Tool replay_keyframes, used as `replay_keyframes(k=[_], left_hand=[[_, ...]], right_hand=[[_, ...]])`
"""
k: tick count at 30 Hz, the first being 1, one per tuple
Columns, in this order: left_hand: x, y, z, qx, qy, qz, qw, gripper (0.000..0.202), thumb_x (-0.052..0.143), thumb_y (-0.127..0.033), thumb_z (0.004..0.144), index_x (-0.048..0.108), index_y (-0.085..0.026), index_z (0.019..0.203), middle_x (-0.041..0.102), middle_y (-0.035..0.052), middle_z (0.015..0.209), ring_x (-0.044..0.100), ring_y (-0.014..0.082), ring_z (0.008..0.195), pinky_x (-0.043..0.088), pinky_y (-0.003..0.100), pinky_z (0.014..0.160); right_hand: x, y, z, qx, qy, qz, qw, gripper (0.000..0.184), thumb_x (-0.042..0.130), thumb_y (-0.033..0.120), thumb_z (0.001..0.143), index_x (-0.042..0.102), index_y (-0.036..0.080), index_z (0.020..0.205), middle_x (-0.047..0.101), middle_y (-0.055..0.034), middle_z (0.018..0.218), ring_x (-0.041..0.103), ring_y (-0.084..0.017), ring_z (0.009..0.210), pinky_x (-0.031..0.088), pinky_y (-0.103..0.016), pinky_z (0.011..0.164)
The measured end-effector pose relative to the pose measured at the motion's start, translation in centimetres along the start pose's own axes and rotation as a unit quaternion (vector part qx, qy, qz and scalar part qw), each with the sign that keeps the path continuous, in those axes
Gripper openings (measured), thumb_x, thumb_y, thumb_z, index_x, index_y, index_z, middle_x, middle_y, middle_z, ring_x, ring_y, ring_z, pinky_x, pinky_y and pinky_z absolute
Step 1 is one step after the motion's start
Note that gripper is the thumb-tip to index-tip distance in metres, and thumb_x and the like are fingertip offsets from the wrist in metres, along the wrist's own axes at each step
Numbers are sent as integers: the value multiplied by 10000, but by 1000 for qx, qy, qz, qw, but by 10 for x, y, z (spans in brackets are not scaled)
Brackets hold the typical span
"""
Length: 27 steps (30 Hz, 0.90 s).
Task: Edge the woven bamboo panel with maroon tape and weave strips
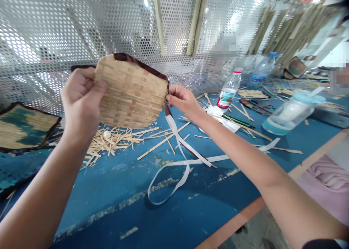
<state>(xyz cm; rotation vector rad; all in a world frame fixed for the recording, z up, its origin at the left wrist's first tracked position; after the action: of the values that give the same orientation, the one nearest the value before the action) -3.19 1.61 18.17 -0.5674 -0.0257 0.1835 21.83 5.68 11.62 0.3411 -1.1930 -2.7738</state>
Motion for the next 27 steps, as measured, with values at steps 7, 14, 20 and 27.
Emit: replay_keyframes(k=[7,14,20,27], left_hand=[[-13,2,5,12,-30,11,999,236,676,-177,733,663,-82,949,599,-3,770,562,120,679,493,381,801],[-28,8,9,7,-73,33,997,206,678,-184,718,658,-127,916,624,12,780,584,142,690,487,350,739],[-30,2,12,1,-83,3,997,208,666,-171,704,641,-115,903,597,-10,749,559,114,653,491,337,728],[-26,6,8,-50,-102,-28,993,205,671,-150,669,669,-119,872,640,6,752,588,138,653,537,391,768]], right_hand=[[1,-5,-2,18,0,7,1000,406,700,588,816,594,201,880,569,3,817,510,-130,722,422,-273,678],[9,-5,-7,23,4,-14,1000,396,633,586,871,592,194,836,544,18,769,481,-126,726,396,-275,703],[8,8,-11,-8,-28,-111,993,300,654,497,890,592,204,889,613,5,835,526,-125,706,412,-273,673],[5,34,-28,-109,-62,-378,917,122,520,317,997,586,221,964,683,-39,938,605,-191,836,394,-345,828]])
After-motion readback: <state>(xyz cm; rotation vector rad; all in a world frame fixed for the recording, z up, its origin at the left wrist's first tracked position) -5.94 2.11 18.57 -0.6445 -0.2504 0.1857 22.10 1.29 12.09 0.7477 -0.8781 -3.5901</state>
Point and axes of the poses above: each hand's wrist, its own z-axis towards the middle knuckle, its own x-axis out of the palm, y = z × x, the point moved 10 cm from there along z, towards the middle knuckle
